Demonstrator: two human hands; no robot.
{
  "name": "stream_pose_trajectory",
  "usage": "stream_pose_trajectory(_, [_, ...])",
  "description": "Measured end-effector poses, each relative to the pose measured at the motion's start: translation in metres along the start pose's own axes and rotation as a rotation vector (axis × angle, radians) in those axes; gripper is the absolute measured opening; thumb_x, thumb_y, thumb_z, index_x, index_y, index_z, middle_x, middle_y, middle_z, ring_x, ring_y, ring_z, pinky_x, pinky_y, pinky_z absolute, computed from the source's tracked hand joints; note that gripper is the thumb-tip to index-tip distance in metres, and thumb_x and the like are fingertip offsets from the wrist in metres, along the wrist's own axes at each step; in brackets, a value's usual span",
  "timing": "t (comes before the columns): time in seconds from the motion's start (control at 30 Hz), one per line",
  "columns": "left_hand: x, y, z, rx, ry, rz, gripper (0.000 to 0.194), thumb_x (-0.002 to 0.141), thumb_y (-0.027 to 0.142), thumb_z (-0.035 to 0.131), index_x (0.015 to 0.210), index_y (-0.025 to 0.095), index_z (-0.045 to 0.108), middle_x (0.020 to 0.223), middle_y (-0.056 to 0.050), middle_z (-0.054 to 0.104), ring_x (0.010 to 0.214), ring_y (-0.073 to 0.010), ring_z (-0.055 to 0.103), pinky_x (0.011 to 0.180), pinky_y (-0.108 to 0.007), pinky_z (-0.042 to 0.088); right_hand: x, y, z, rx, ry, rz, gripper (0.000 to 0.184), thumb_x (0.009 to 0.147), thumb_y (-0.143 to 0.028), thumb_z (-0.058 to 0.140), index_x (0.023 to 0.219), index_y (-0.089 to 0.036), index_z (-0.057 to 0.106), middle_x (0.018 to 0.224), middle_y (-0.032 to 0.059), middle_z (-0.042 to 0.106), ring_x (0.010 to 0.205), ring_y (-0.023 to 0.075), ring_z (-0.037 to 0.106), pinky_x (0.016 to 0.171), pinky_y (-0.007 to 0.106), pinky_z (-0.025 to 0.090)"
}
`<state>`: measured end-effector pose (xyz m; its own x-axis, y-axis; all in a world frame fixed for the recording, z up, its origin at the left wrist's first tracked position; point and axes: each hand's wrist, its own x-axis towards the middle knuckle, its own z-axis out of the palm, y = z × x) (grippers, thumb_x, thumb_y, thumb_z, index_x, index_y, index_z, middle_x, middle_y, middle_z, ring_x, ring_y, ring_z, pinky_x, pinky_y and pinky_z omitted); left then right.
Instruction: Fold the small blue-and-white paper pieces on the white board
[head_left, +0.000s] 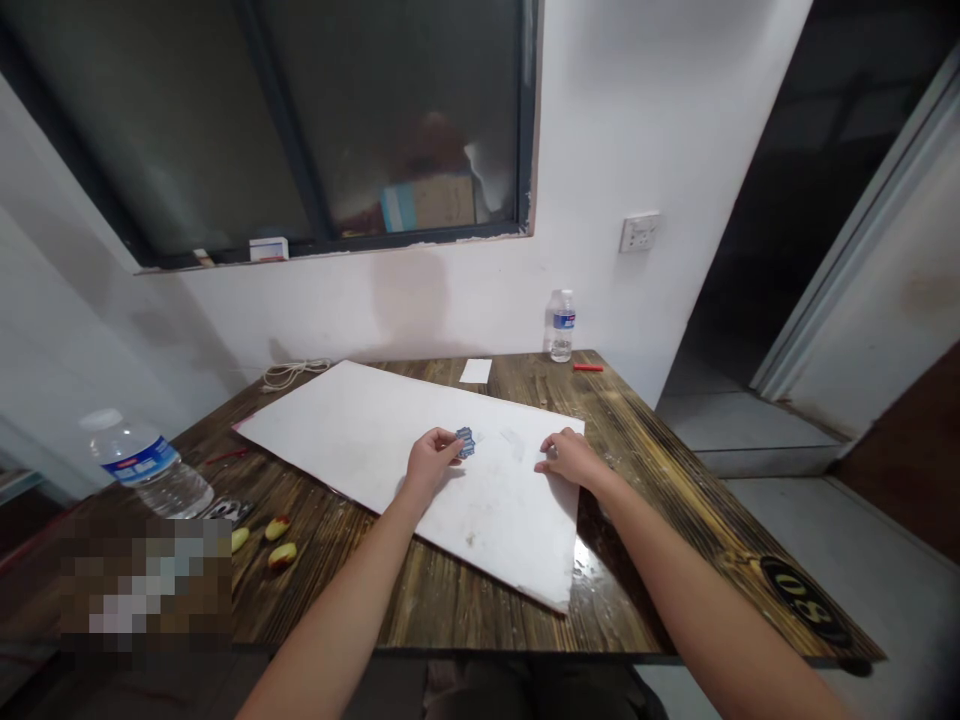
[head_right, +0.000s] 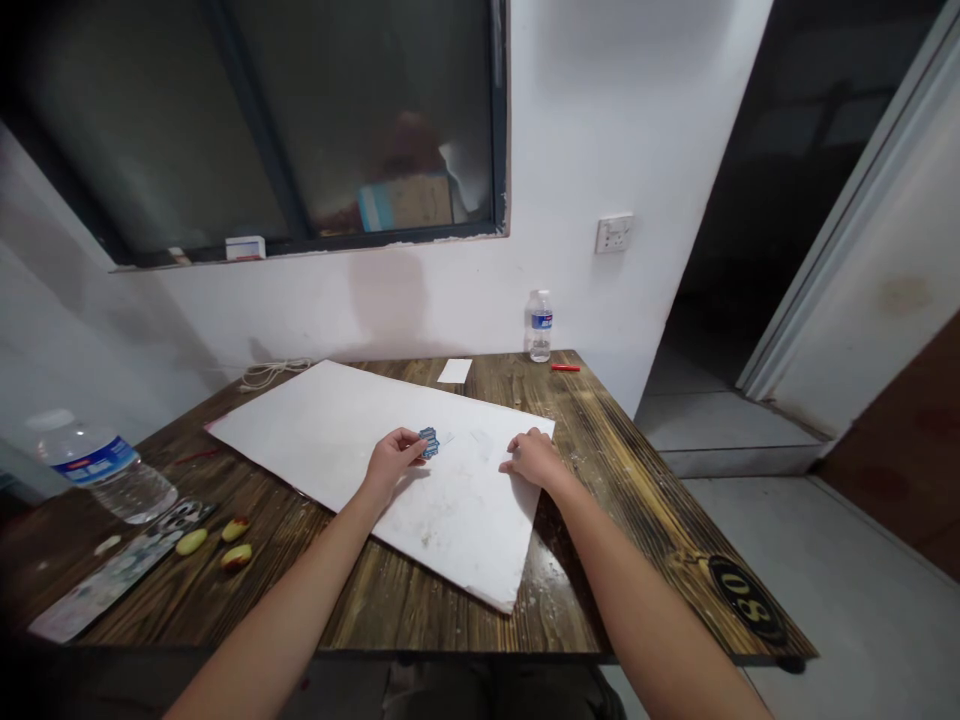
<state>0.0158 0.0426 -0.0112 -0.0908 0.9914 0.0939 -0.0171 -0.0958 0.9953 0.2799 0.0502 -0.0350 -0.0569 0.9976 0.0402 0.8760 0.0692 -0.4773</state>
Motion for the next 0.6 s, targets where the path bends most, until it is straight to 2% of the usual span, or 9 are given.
stream_pose_trajectory(0.37, [-0.001, 0.001, 0.002, 0.007, -0.013, -0.005, 0.034, 0.054, 0.035, 0.082, 0.069, 0.015, 0.059, 0.061, 0.0, 0.064, 0.054, -0.0108, 0.061, 0.052, -0.021, 0.05, 0.004, 0.003, 0.002, -0.013, -0.023, -0.003, 0.037, 0.067, -0.045, 0.075, 0.095, -0.021, 0.07, 0.112, 0.0115, 0.057, 0.107, 0.0283, 0.054, 0.086, 0.034, 0.042])
stream_pose_trajectory(0.5, [-0.002, 0.002, 0.002, 0.006, -0.022, -0.004, 0.033, 0.055, 0.034, 0.083, 0.07, 0.015, 0.06, 0.061, -0.001, 0.065, 0.055, -0.0115, 0.061, 0.052, -0.022, 0.05, 0.003, 0.0, -0.002, -0.008, -0.025, -0.049, 0.029, 0.066, -0.041, 0.076, 0.088, -0.021, 0.071, 0.105, 0.0097, 0.061, 0.103, 0.0272, 0.055, 0.081, 0.032, 0.042])
stream_pose_trajectory(0.6, [-0.003, 0.003, 0.003, 0.008, -0.024, -0.002, 0.033, 0.056, 0.034, 0.082, 0.07, 0.015, 0.06, 0.062, -0.001, 0.065, 0.055, -0.0115, 0.061, 0.053, -0.022, 0.05, 0.0, -0.005, -0.009, 0.01, -0.048, -0.111, 0.023, 0.067, -0.037, 0.076, 0.082, -0.02, 0.07, 0.096, 0.0071, 0.065, 0.092, 0.0227, 0.058, 0.073, 0.028, 0.041])
